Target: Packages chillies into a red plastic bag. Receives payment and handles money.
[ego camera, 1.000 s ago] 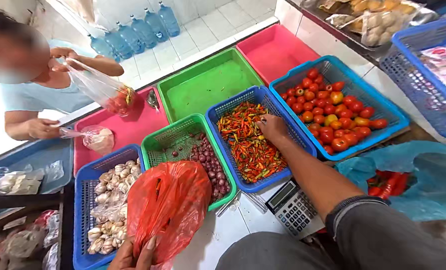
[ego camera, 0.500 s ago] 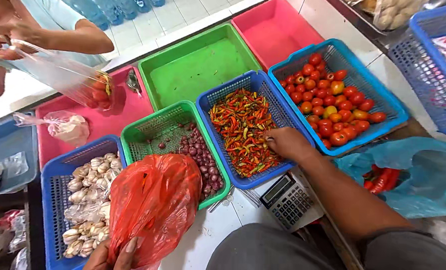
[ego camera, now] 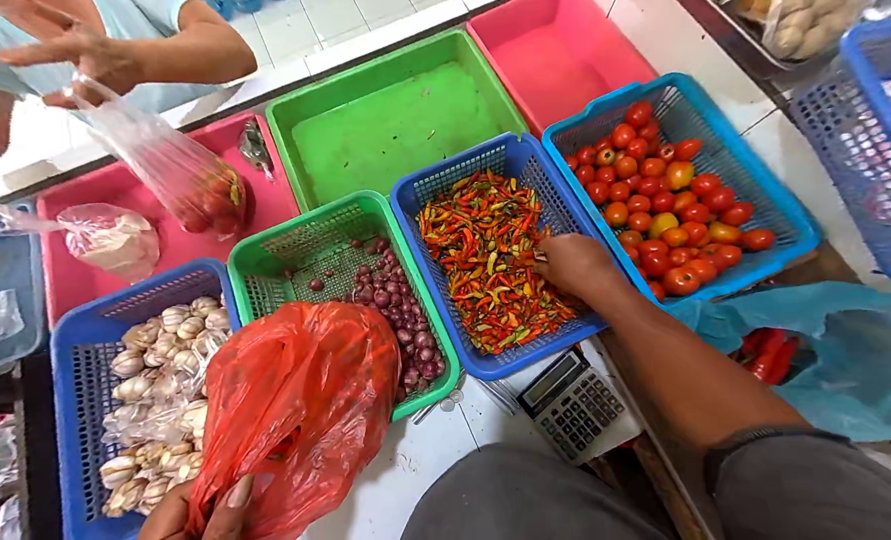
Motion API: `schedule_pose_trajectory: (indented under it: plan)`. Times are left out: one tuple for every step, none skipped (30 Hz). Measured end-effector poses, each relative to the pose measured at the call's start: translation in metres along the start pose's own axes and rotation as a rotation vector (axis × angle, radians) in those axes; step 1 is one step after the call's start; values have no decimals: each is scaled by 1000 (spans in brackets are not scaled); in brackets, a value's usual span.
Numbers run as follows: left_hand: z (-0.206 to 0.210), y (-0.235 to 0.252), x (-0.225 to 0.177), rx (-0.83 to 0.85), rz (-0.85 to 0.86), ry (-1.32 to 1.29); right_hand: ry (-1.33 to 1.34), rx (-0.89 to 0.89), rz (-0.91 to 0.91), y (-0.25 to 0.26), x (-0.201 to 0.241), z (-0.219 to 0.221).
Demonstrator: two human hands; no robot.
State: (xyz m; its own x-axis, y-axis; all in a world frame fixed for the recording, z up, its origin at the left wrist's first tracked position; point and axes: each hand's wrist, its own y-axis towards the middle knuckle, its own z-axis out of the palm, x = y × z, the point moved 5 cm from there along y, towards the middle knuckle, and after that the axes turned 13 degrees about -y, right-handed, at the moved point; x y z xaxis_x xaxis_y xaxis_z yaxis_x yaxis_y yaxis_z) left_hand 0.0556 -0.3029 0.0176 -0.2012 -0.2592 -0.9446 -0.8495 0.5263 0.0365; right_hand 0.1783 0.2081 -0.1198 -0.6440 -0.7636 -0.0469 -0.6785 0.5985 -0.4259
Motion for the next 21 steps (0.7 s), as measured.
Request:
schedule_pose_trajectory:
  plan:
    - [-1,0,2,-4,-3,-7,70,-28,-38,-7,-5,1]
    - [-2,0,4,-4,-7,-12,170,-69,-70,-15,-12,2]
    - [-2,1,5,-4,-12,-15,287,-93,-90,-20,-19,5]
    - [-1,2,5,-4,-15,-19,414,-99,-103,-24,-26,8]
    - [-1,3,5,-6,-14,-24,547,-93,-111,-27,-31,11]
    - [0,6,3,-4,-7,-28,649,-88,-114,-30,-34,14]
    - [1,7,1,-2,4,-31,701,-90,-113,-32,-35,15]
    - [2,9,-2,0,13,-30,702,-106,-112,-33,-35,16]
    - [2,10,-5,2,24,-22,665,-134,-117,-35,-34,15]
    - [1,11,-7,4,33,-12,609,-166,-126,-36,-32,15]
    - [0,11,-8,5,35,-6,549,-182,-132,-37,-28,14]
    - [-1,11,-8,6,34,-4,502,-189,-134,-38,-24,14]
    - [-2,11,-8,7,29,0,479,-191,-135,-39,-20,13]
    - [-3,10,-8,9,22,3,475,-197,-138,-39,-15,12]
    - [-3,9,-8,15,16,12,478,-196,-138,-39,-11,10]
    - [-2,9,-9,24,10,24,473,-196,-148,-40,-8,7]
    - [-1,7,-10,32,1,41,453,-198,-168,-41,-6,4]
    - [-1,4,-13,28,-9,71,407,-189,-196,-42,-2,2]
    - [-1,2,-14,15,-13,106,353,-169,-221,-42,4,1]
    - [1,0,-14,-1,-14,141,298,-153,-234,-39,10,2]
    - [4,0,-13,-5,-15,169,247,-149,-240,-36,14,3]
